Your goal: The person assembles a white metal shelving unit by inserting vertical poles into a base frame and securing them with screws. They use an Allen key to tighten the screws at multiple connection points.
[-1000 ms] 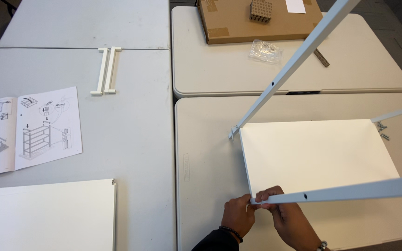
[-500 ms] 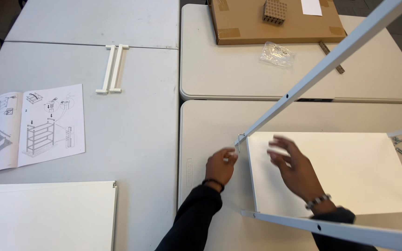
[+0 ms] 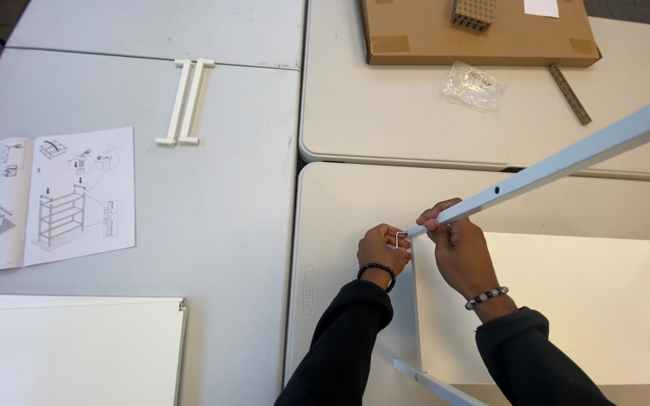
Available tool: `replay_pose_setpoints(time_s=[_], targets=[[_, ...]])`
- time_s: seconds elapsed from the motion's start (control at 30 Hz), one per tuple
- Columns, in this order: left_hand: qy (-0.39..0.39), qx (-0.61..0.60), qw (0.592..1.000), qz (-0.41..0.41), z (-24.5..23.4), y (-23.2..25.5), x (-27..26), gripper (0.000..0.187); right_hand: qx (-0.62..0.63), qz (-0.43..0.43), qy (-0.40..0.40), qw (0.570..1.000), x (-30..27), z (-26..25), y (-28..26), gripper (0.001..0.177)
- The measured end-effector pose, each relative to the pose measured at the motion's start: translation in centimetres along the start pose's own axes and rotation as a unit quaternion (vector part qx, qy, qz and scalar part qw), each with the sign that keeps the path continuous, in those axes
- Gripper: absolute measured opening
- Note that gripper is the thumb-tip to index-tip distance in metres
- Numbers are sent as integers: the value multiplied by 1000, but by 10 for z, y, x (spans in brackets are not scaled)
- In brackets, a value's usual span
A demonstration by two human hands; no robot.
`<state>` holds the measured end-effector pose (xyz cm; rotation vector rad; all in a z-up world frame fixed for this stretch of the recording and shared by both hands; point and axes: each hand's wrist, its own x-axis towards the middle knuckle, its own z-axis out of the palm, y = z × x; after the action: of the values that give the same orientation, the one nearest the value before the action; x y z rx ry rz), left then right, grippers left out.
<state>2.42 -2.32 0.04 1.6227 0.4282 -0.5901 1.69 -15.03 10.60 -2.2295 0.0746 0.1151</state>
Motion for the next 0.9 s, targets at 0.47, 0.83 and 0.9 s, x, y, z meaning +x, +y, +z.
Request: replay_pose_setpoints(time_s=[0.47,0.83,0.9], targets=[[-58,-178,982,-7,-8,-16,18,28,25,-41,7,999,6,4,16,15],[-45,-300,950,-77,-7,-19,26,41,25,-58,-7,998,9,-1,24,16],[-24,-331,941,-62,-9,-14,30,42,6,-59,-6,998,10,-4,22,15]])
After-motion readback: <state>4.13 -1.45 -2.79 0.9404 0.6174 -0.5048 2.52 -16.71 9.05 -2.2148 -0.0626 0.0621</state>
